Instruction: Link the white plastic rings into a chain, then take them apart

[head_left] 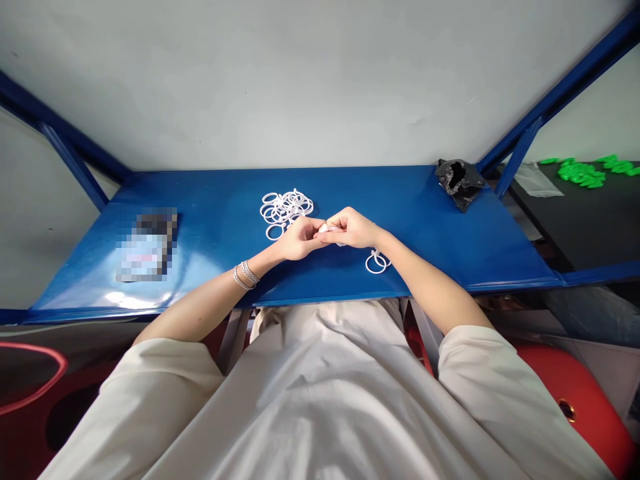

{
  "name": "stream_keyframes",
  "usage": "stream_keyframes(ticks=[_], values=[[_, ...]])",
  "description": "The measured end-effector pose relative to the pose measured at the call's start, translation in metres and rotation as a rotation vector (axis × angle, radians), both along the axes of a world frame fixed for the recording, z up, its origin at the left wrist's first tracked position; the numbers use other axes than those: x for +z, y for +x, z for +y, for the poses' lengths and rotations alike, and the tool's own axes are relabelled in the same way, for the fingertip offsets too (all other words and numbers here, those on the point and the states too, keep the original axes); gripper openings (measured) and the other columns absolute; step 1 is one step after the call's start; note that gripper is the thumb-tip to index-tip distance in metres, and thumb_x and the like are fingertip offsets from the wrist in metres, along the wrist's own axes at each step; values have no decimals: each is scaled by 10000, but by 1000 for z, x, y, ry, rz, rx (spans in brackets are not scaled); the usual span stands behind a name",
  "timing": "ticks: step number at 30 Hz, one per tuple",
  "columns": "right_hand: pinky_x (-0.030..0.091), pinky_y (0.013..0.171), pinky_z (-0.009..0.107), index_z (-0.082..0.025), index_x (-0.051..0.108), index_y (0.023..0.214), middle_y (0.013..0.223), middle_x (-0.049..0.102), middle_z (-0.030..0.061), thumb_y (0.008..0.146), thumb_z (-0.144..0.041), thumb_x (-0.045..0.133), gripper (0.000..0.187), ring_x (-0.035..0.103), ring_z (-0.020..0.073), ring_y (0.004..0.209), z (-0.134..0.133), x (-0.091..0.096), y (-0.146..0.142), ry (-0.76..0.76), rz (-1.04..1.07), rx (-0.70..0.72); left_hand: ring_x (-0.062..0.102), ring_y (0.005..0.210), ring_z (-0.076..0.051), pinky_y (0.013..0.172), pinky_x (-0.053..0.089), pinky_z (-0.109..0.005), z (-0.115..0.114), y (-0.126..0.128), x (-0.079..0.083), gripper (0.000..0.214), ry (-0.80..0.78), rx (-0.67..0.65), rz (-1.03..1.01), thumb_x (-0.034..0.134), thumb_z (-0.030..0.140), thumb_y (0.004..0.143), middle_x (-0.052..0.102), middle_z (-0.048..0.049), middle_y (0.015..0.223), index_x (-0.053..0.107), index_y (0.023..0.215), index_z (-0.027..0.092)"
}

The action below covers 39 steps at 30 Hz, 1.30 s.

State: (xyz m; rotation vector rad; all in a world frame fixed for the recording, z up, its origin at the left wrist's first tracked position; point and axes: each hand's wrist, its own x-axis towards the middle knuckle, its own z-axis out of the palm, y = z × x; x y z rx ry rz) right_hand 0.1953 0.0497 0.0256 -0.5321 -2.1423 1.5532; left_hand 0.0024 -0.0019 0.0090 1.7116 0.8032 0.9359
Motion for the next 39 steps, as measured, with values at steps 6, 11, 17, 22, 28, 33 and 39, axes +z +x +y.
stream_keyframes(ticks=[6, 11, 17, 22, 28, 33, 39], values=[[270, 555, 255, -224, 249, 579, 561, 256, -85, 798, -704, 820, 777, 252, 64, 566, -2, -3, -4, 15, 50, -22, 257, 561, -69, 516, 216, -241, 3, -2, -3, 568, 108, 40, 23, 780, 483, 875, 340, 53, 586, 375, 611, 186], [281, 539, 248, -213, 397, 618, 568, 373, -75, 773, -660, 856, 660, 328, 74, 558, 0, -9, -6, -1, 72, -153, 277, 546, -68, 505, 239, -239, 8, -3, -6, 559, 121, 97, 7, 785, 526, 871, 365, 49, 573, 434, 612, 177], [354, 516, 256, -180, 634, 812, 657, 581, -26, 783, -654, 857, 525, 465, 104, 557, 5, -12, -8, -74, 149, -260, 448, 493, -83, 481, 348, -235, 10, -3, -10, 491, 17, 115, -95, 746, 570, 920, 516, 21, 576, 555, 706, 170], [384, 521, 268, -184, 654, 866, 692, 626, -5, 895, -689, 725, 511, 485, 115, 544, 10, -14, -7, 11, 119, -337, 539, 483, -97, 465, 406, -230, 12, -3, -8, 484, -68, 137, -176, 700, 600, 942, 568, 10, 617, 610, 749, 166], [453, 658, 292, -184, 696, 860, 983, 715, 72, 1008, -448, 610, 315, 533, 130, 647, 6, -9, -3, 410, -16, -483, 534, 475, -90, 465, 421, -222, 12, -1, -9, 508, -73, 189, -149, 701, 640, 932, 569, 13, 615, 648, 779, 159], [446, 665, 300, -187, 722, 942, 993, 733, 74, 1000, -357, 602, 216, 513, 128, 606, 3, -5, -1, 460, -88, -497, 518, 475, -82, 456, 409, -220, 12, -1, -14, 535, -37, 219, -123, 700, 674, 925, 573, 8, 628, 664, 792, 158], [445, 665, 289, -174, 704, 1075, 988, 738, 70, 1014, -398, 602, 254, 546, 125, 603, 7, -9, -1, 398, -94, -478, 545, 462, -106, 455, 433, -240, 16, -3, -17, 550, -51, 245, -188, 695, 689, 923, 540, 16, 582, 623, 742, 175]])
